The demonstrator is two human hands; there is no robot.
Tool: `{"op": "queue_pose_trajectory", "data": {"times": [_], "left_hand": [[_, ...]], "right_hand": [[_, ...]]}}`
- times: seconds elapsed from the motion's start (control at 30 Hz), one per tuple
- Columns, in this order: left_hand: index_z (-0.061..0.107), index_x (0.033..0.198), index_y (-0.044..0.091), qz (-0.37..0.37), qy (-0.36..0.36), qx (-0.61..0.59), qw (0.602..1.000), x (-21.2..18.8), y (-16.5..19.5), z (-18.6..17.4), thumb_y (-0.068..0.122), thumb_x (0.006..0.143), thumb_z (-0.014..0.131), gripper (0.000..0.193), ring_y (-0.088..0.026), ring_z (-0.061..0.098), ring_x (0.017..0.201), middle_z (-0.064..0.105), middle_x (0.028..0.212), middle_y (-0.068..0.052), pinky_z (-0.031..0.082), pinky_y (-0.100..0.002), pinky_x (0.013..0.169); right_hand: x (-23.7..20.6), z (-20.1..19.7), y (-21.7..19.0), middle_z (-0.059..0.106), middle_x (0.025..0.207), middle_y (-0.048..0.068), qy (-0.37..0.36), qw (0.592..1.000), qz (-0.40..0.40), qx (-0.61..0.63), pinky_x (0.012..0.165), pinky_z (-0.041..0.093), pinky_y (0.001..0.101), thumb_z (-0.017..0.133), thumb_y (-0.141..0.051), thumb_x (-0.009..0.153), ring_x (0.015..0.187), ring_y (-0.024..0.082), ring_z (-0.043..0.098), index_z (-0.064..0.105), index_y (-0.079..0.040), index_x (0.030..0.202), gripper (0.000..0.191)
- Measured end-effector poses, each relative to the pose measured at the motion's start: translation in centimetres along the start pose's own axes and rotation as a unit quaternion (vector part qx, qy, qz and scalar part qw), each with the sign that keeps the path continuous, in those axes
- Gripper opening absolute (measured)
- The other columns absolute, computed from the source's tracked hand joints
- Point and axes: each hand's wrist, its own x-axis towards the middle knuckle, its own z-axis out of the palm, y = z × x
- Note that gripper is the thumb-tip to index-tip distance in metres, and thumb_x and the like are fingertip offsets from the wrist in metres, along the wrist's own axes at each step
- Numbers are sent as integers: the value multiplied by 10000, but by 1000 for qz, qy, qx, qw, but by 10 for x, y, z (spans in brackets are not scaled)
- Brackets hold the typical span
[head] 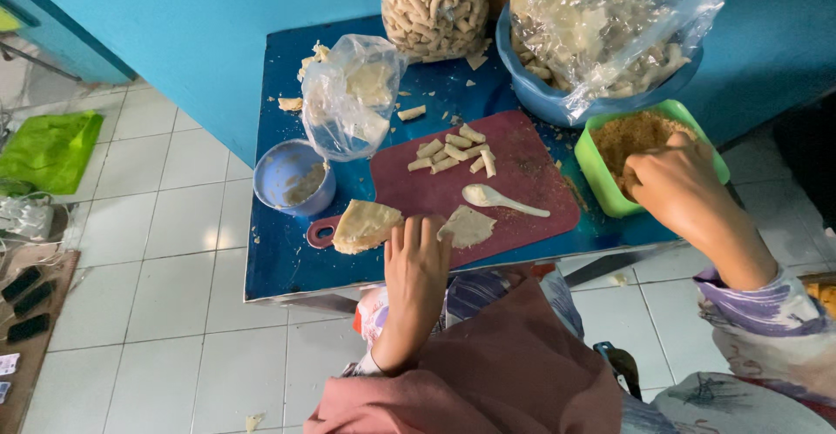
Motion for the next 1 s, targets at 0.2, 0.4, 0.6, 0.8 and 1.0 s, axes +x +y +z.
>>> {"op": "queue_pose_trajectory", "data": {"times": [0.2, 0.4, 0.6, 0.8, 1.0], "left_hand": [[642, 1043, 88, -20, 23, -10, 999, -6, 1, 4, 265, 899, 724, 243, -330, 584, 959, 601, 992, -105, 453, -453, 797], [625, 1008, 99, -20, 2, -14, 1000, -4, 1, 9, 221, 928, 704, 165, -329, 586, 973, 607, 993, -103, 463, -457, 837], [609, 1069, 66, -34, 16, -1, 999, -5, -1, 8, 220, 912, 689, 234, -342, 608, 954, 618, 990, -127, 472, -464, 797], [598, 968, 89, -67, -34, 2, 997, -4, -5, 9, 280, 910, 711, 230, -321, 622, 922, 628, 937, -100, 475, -462, 783], [610, 1001, 82, -47, -10, -31, 998, -4, -6, 9, 257, 899, 705, 224, -332, 614, 932, 626, 957, -112, 475, -456, 779]], "right_hand": [[-4, -19, -3, 729, 806, 63, 30, 997, 42, 60, 918, 431, 507, 679, -214, 893, 975, 359, 610, 766, -159, 908, 104], [-9, -74, -30, 711, 868, 12, 111, 987, 8, 115, 888, 408, 429, 709, -178, 944, 920, 291, 586, 737, -170, 964, 35], [19, -67, -115, 680, 836, -5, 114, 955, -140, 236, 873, 395, 407, 716, -169, 883, 901, 238, 557, 688, -124, 870, 54], [27, -8, -189, 673, 973, -5, 145, 926, -205, 281, 847, 384, 444, 741, -190, 877, 999, 245, 548, 693, -114, 976, 134], [14, 13, -183, 655, 1142, 7, 155, 923, -202, 288, 906, 395, 438, 746, -158, 859, 1087, 265, 536, 720, -129, 1069, 214]]}}
